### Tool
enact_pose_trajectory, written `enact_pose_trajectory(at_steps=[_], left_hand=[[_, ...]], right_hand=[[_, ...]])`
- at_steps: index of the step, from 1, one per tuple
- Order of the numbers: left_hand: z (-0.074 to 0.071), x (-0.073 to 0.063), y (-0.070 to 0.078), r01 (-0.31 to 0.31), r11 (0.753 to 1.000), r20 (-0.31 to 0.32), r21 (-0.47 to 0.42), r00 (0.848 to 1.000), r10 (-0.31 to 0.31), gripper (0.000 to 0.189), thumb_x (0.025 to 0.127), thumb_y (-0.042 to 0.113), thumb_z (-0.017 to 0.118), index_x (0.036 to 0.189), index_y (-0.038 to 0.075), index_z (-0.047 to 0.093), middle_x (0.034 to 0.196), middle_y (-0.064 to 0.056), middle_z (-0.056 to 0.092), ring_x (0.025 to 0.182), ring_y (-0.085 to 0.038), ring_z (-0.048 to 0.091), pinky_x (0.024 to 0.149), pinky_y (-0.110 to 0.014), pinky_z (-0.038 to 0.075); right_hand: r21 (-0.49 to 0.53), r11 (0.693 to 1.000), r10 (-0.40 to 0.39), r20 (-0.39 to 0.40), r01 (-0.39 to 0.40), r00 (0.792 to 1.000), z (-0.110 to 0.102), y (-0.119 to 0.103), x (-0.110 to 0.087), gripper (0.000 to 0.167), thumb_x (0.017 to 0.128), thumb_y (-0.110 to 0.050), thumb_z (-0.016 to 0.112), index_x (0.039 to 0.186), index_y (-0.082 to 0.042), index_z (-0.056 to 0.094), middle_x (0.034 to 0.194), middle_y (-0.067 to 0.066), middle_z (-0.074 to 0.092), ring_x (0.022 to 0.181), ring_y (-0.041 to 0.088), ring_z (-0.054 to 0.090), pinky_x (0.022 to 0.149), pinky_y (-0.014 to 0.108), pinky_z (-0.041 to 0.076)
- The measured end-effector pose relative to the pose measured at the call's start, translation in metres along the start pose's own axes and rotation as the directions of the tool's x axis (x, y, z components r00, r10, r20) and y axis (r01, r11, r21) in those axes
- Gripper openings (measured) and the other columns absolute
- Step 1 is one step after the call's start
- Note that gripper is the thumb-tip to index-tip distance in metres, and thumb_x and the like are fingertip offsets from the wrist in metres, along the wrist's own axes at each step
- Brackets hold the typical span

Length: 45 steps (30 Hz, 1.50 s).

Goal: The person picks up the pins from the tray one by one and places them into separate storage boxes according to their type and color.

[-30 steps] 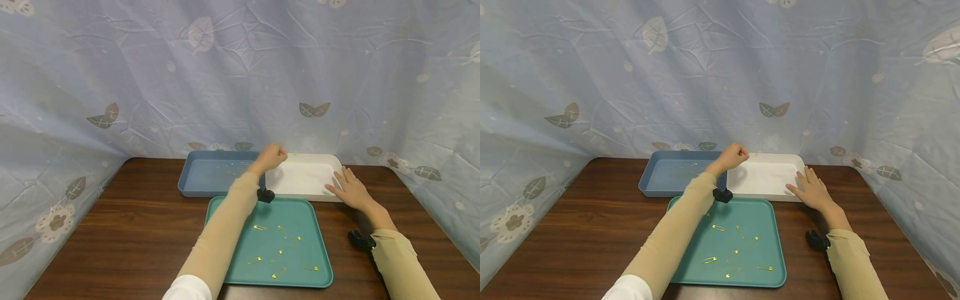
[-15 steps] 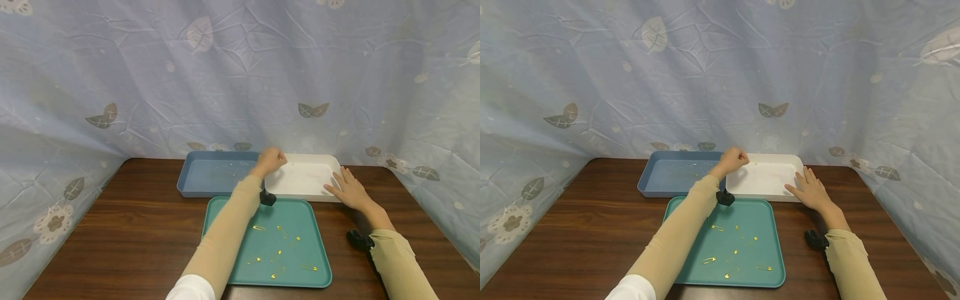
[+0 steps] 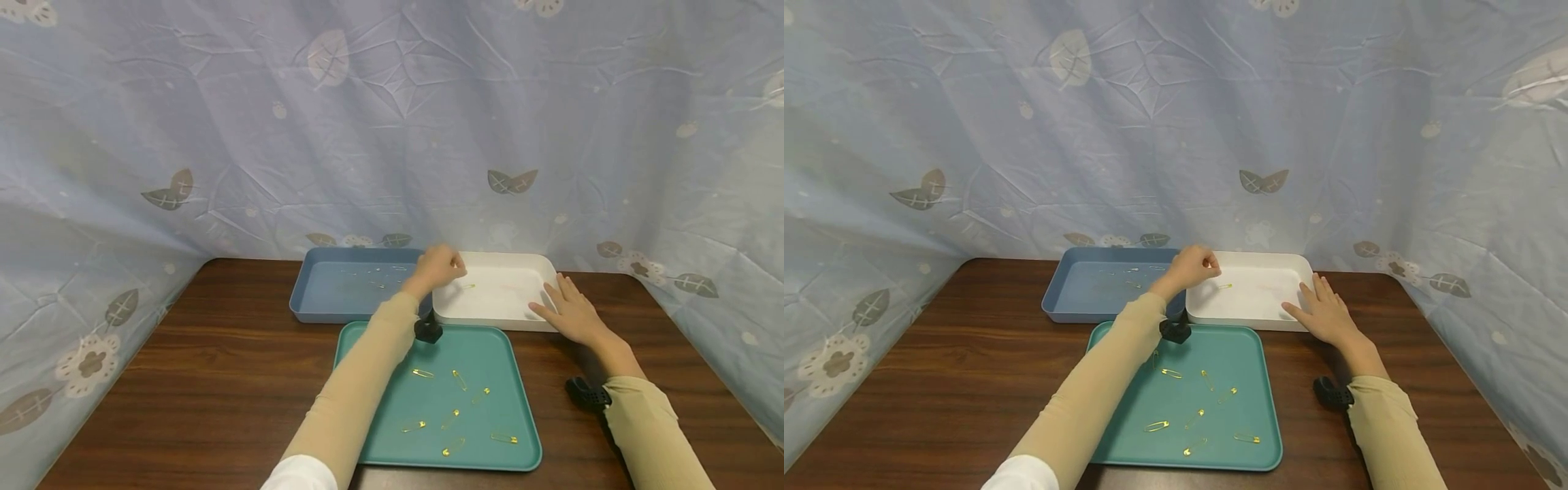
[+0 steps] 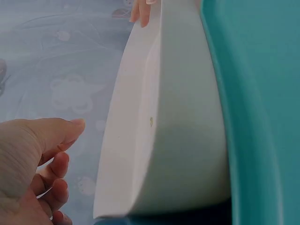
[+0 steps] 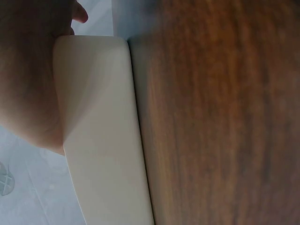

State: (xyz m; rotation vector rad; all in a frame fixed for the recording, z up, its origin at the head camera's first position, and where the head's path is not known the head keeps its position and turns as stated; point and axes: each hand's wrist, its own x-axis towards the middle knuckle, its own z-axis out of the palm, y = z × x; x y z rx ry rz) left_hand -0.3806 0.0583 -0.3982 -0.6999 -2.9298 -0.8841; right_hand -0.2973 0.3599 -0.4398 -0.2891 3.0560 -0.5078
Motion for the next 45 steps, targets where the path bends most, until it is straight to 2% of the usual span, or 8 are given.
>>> enact_pose_trajectory(at_steps=[9, 19, 25, 32, 39, 45], left_hand=[[-0.01, -0.016, -0.008, -0.068, 0.993, -0.034, 0.097, 0.997, 0.072, 0.015, 0.093, 0.032, 0.065, 0.097, 0.019, 0.071, 0.093, 0.002, 0.064, 0.083, -0.013, 0.054, 0.074, -0.03, 0.042], [-0.026, -0.043, -0.022, -0.11, 0.99, -0.063, 0.089, 0.991, 0.116, 0.013, 0.093, 0.03, 0.066, 0.095, 0.018, 0.071, 0.09, -0.001, 0.059, 0.082, -0.016, 0.05, 0.071, -0.031, 0.037], [-0.038, -0.059, -0.027, -0.104, 0.991, -0.081, 0.084, 0.991, 0.111, 0.012, 0.093, 0.031, 0.066, 0.093, 0.019, 0.07, 0.092, 0.0, 0.06, 0.087, -0.017, 0.051, 0.077, -0.035, 0.039], [-0.053, -0.078, -0.032, -0.114, 0.99, -0.1, 0.08, 0.987, 0.122, 0.011, 0.092, 0.03, 0.067, 0.093, 0.02, 0.069, 0.09, 0.0, 0.057, 0.087, -0.019, 0.046, 0.078, -0.036, 0.034], [-0.066, -0.103, -0.036, -0.115, 0.991, -0.132, 0.066, 0.984, 0.123, 0.01, 0.092, 0.029, 0.068, 0.091, 0.019, 0.07, 0.09, -0.002, 0.057, 0.086, -0.02, 0.044, 0.076, -0.036, 0.033], [-0.075, -0.129, -0.044, -0.126, 0.992, -0.175, 0.015, 0.977, 0.126, 0.011, 0.091, 0.029, 0.069, 0.087, 0.02, 0.069, 0.089, -0.003, 0.058, 0.083, -0.019, 0.043, 0.076, -0.036, 0.032]], right_hand=[[0.003, 1.0, 0.003, -0.001, -0.003, 1.0, 0.001, 0.002, -0.001, 0.084, 0.098, -0.056, 0.043, 0.151, 0.007, 0.022, 0.158, 0.034, 0.0, 0.147, 0.052, -0.001, 0.11, 0.073, 0.007], [0.014, 1.0, -0.006, -0.014, 0.006, 1.0, 0.003, 0.0, -0.002, 0.084, 0.098, -0.054, 0.044, 0.151, 0.007, 0.023, 0.158, 0.035, 0.001, 0.147, 0.051, 0.0, 0.109, 0.074, 0.008], [0.002, 1.0, -0.003, -0.012, 0.003, 1.0, 0.002, -0.002, -0.001, 0.084, 0.098, -0.054, 0.045, 0.151, 0.007, 0.023, 0.158, 0.035, 0.003, 0.147, 0.051, 0.002, 0.109, 0.073, 0.01], [-0.004, 1.0, -0.002, -0.008, 0.002, 1.0, -0.001, -0.001, -0.001, 0.084, 0.098, -0.055, 0.044, 0.151, 0.007, 0.023, 0.157, 0.035, 0.002, 0.146, 0.053, 0.001, 0.109, 0.074, 0.009], [0.0, 1.0, -0.001, -0.005, 0.001, 1.0, -0.001, 0.0, 0.0, 0.085, 0.098, -0.056, 0.043, 0.151, 0.007, 0.023, 0.158, 0.035, 0.001, 0.146, 0.052, -0.001, 0.11, 0.073, 0.008], [0.004, 1.0, -0.004, -0.002, 0.004, 1.0, 0.002, 0.001, 0.001, 0.084, 0.098, -0.056, 0.043, 0.151, 0.006, 0.022, 0.158, 0.035, 0.0, 0.146, 0.052, -0.001, 0.109, 0.073, 0.008]])
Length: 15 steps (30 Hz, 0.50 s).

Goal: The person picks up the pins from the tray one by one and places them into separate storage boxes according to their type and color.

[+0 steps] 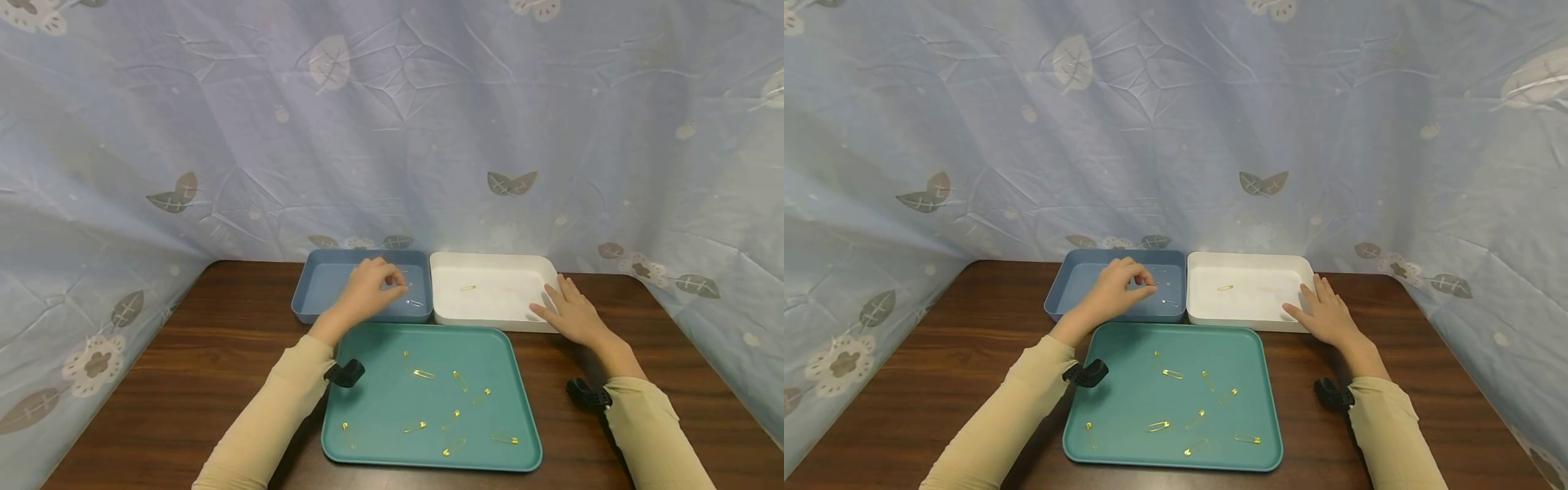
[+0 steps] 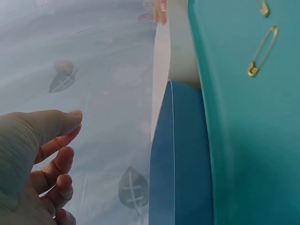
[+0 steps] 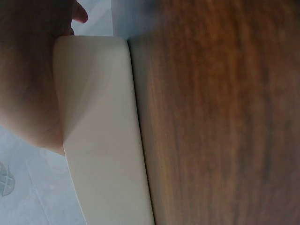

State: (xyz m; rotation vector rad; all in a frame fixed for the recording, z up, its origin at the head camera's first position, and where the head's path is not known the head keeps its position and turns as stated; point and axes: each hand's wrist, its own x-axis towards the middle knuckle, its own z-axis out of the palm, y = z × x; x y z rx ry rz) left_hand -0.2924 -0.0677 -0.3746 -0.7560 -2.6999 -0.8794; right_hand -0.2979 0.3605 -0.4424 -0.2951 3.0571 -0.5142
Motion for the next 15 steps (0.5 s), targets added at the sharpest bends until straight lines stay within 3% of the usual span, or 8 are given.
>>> enact_pose_trajectory(at_steps=[8, 15], left_hand=[[-0.02, -0.033, -0.006, 0.045, 0.998, -0.04, -0.044, 0.998, -0.046, 0.008, 0.09, 0.028, 0.07, 0.088, 0.021, 0.068, 0.089, 0.0, 0.058, 0.085, -0.02, 0.045, 0.079, -0.038, 0.033], [-0.033, -0.06, -0.011, 0.031, 0.997, -0.072, -0.07, 0.997, -0.036, 0.006, 0.091, 0.024, 0.07, 0.091, 0.018, 0.069, 0.088, 0.0, 0.058, 0.083, -0.023, 0.046, 0.077, -0.034, 0.037]], right_hand=[[0.009, 1.0, 0.0, 0.0, 0.0, 1.0, 0.0, 0.001, 0.0, 0.085, 0.098, -0.056, 0.043, 0.152, 0.006, 0.021, 0.158, 0.034, -0.001, 0.147, 0.051, -0.001, 0.11, 0.073, 0.007], [0.017, 1.0, -0.006, -0.002, 0.006, 1.0, -0.001, -0.001, 0.0, 0.084, 0.098, -0.055, 0.043, 0.151, 0.007, 0.021, 0.158, 0.035, -0.001, 0.147, 0.052, -0.002, 0.11, 0.074, 0.006]])
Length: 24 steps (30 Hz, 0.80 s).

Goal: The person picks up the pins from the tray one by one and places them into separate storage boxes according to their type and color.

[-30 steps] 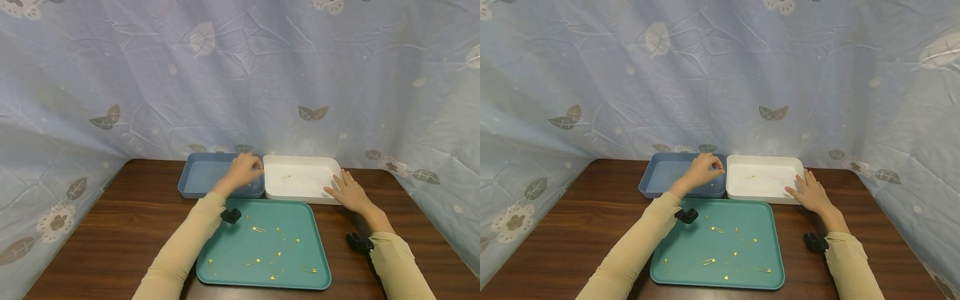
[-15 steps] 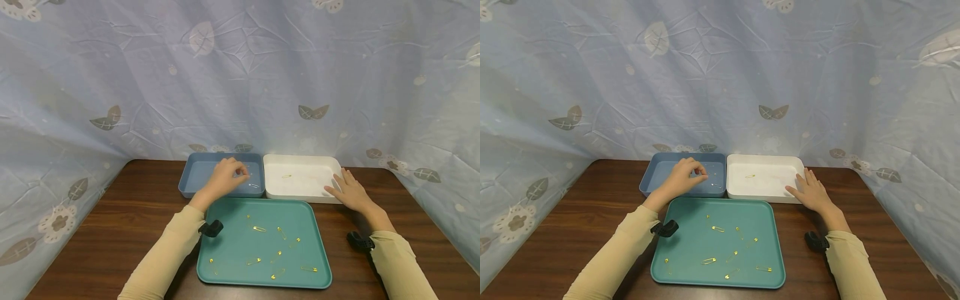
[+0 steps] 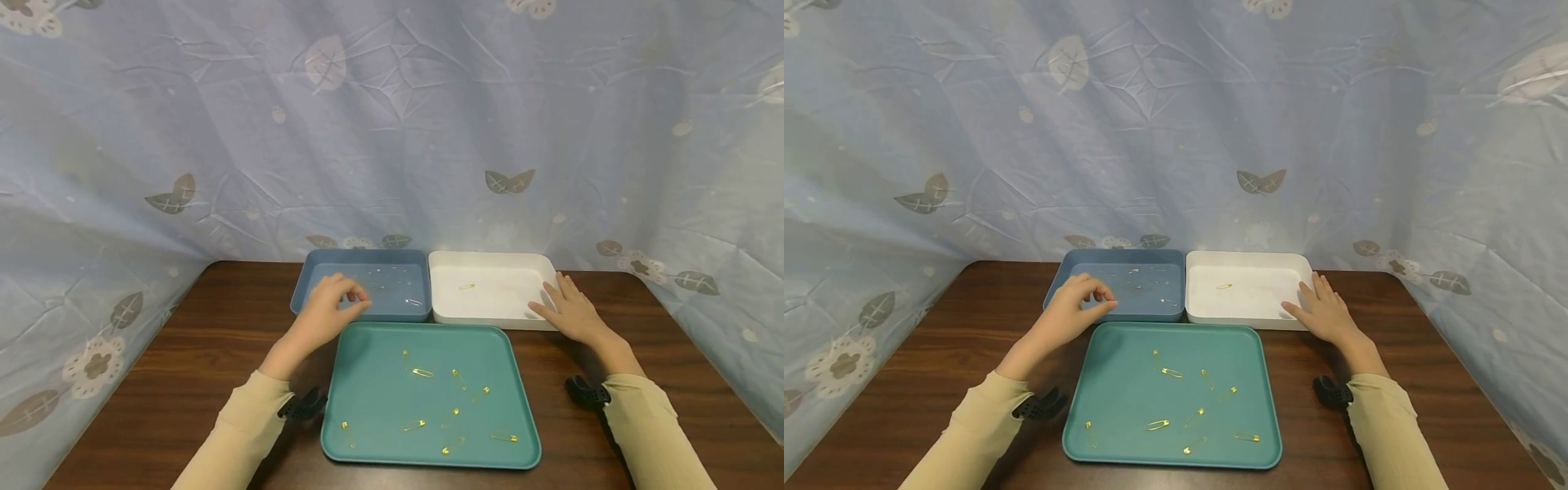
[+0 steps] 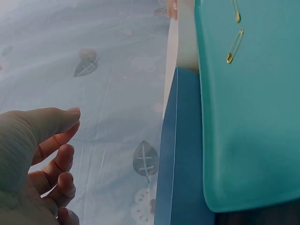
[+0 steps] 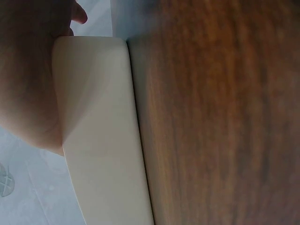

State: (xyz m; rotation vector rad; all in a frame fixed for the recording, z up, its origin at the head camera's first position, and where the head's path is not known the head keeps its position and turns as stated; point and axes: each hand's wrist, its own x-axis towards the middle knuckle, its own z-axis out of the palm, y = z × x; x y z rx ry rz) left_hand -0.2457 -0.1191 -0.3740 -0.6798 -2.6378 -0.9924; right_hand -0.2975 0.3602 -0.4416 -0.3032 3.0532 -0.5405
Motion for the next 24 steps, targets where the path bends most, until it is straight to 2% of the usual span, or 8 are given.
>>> enact_pose_trajectory(at_steps=[6, 16, 20, 24], left_hand=[[-0.006, -0.018, 0.002, 0.029, 0.998, 0.03, -0.063, 0.999, -0.027, 0.004, 0.09, 0.024, 0.07, 0.093, 0.021, 0.07, 0.088, 0.002, 0.057, 0.082, -0.018, 0.044, 0.075, -0.033, 0.038], [-0.007, -0.043, -0.003, 0.059, 0.986, 0.091, -0.153, 0.995, -0.045, 0.009, 0.091, 0.031, 0.069, 0.094, 0.022, 0.069, 0.087, 0.006, 0.054, 0.081, -0.015, 0.043, 0.071, -0.028, 0.04], [-0.004, -0.051, -0.006, 0.065, 0.981, 0.119, -0.181, 0.992, -0.044, 0.009, 0.091, 0.032, 0.069, 0.093, 0.023, 0.068, 0.089, 0.006, 0.055, 0.083, -0.012, 0.047, 0.071, -0.026, 0.043], [0.001, -0.058, -0.01, 0.044, 0.979, 0.171, -0.197, 0.985, -0.01, 0.009, 0.089, 0.032, 0.07, 0.093, 0.025, 0.067, 0.09, 0.003, 0.057, 0.08, -0.014, 0.047, 0.069, -0.025, 0.042]], right_hand=[[0.004, 1.0, 0.0, -0.007, 0.0, 1.0, -0.001, 0.0, 0.0, 0.084, 0.098, -0.055, 0.043, 0.151, 0.007, 0.022, 0.158, 0.035, 0.0, 0.147, 0.051, -0.002, 0.11, 0.073, 0.007], [0.008, 1.0, 0.007, 0.004, -0.007, 1.0, 0.001, 0.002, 0.001, 0.084, 0.098, -0.056, 0.043, 0.152, 0.005, 0.021, 0.159, 0.033, -0.002, 0.147, 0.05, -0.004, 0.11, 0.073, 0.006], [0.014, 1.0, 0.008, 0.008, -0.008, 1.0, 0.001, 0.002, 0.001, 0.084, 0.098, -0.056, 0.043, 0.152, 0.004, 0.021, 0.159, 0.032, -0.003, 0.148, 0.049, -0.005, 0.11, 0.073, 0.005], [0.017, 1.0, 0.01, 0.011, -0.01, 1.0, 0.0, 0.002, 0.0, 0.084, 0.098, -0.056, 0.043, 0.152, 0.004, 0.021, 0.159, 0.032, -0.004, 0.147, 0.049, -0.005, 0.11, 0.073, 0.004]])
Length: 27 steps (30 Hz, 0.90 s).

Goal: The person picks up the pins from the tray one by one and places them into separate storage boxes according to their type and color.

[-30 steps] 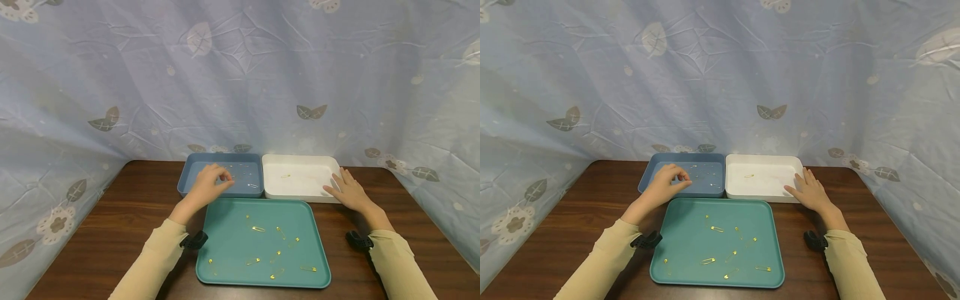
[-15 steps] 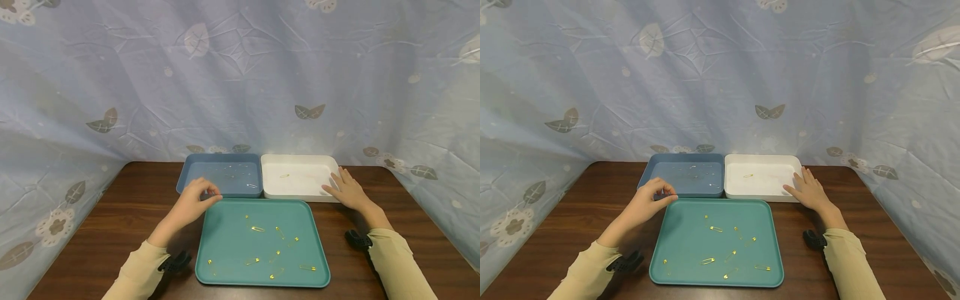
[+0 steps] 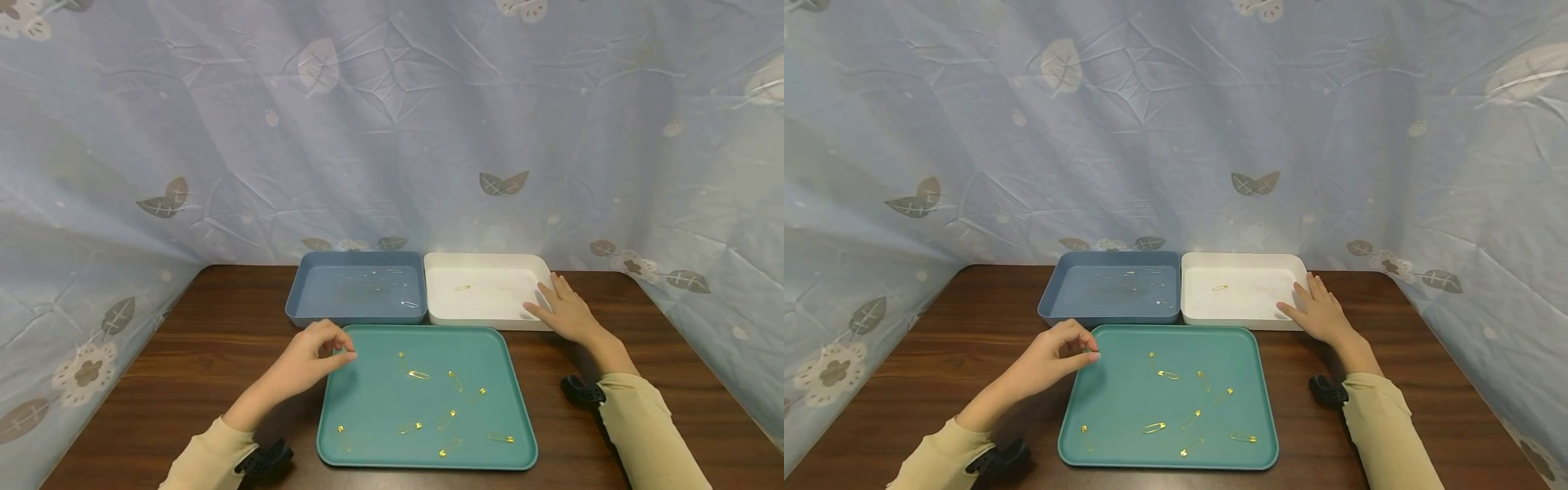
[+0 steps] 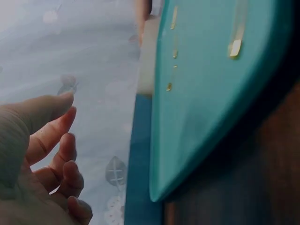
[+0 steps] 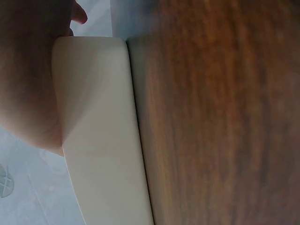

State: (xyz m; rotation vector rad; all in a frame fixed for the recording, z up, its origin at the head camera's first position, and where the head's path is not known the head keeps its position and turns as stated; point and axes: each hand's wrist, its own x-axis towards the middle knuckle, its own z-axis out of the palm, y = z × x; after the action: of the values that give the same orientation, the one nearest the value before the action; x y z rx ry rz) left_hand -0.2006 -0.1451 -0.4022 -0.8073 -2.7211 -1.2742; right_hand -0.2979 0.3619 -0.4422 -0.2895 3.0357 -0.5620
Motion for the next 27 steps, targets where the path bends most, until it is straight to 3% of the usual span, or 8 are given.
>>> enact_pose_trajectory(at_steps=[6, 13, 19, 27], left_hand=[[0.004, -0.01, -0.006, -0.056, 0.998, 0.134, -0.027, 0.989, 0.059, 0.016, 0.088, 0.033, 0.071, 0.1, 0.022, 0.067, 0.093, 0.003, 0.056, 0.082, -0.025, 0.046, 0.066, -0.023, 0.04], [0.008, -0.015, -0.009, -0.111, 0.993, 0.285, -0.028, 0.952, 0.114, 0.021, 0.088, 0.036, 0.071, 0.102, 0.021, 0.07, 0.098, -0.002, 0.061, 0.09, -0.021, 0.048, 0.075, -0.026, 0.039], [0.007, -0.019, -0.011, -0.12, 0.993, 0.386, 0.009, 0.916, 0.107, 0.02, 0.084, 0.036, 0.075, 0.1, 0.025, 0.07, 0.099, 0.003, 0.057, 0.091, -0.016, 0.045, 0.079, -0.025, 0.039], [0.006, -0.026, -0.011, -0.125, 0.986, 0.508, 0.114, 0.86, 0.05, 0.015, 0.081, 0.036, 0.078, 0.092, 0.03, 0.068, 0.093, 0.01, 0.051, 0.088, -0.005, 0.037, 0.078, -0.024, 0.034]], right_hand=[[-0.006, 1.0, 0.003, 0.001, -0.003, 1.0, -0.001, 0.0, 0.001, 0.084, 0.098, -0.056, 0.043, 0.153, 0.003, 0.021, 0.159, 0.032, -0.003, 0.148, 0.049, -0.004, 0.11, 0.074, 0.005], [-0.021, 1.0, 0.008, -0.006, -0.009, 1.0, 0.0, 0.0, 0.001, 0.084, 0.098, -0.057, 0.043, 0.152, 0.004, 0.023, 0.159, 0.032, -0.001, 0.147, 0.05, -0.002, 0.11, 0.073, 0.006], [-0.017, 1.0, 0.002, -0.007, -0.002, 1.0, -0.001, 0.001, 0.001, 0.083, 0.098, -0.056, 0.043, 0.152, 0.004, 0.023, 0.159, 0.033, -0.001, 0.147, 0.05, -0.002, 0.11, 0.074, 0.006], [-0.017, 1.0, 0.005, -0.002, -0.005, 1.0, 0.0, 0.002, 0.001, 0.084, 0.098, -0.057, 0.043, 0.153, 0.003, 0.021, 0.159, 0.032, -0.002, 0.148, 0.049, -0.003, 0.11, 0.073, 0.006]])
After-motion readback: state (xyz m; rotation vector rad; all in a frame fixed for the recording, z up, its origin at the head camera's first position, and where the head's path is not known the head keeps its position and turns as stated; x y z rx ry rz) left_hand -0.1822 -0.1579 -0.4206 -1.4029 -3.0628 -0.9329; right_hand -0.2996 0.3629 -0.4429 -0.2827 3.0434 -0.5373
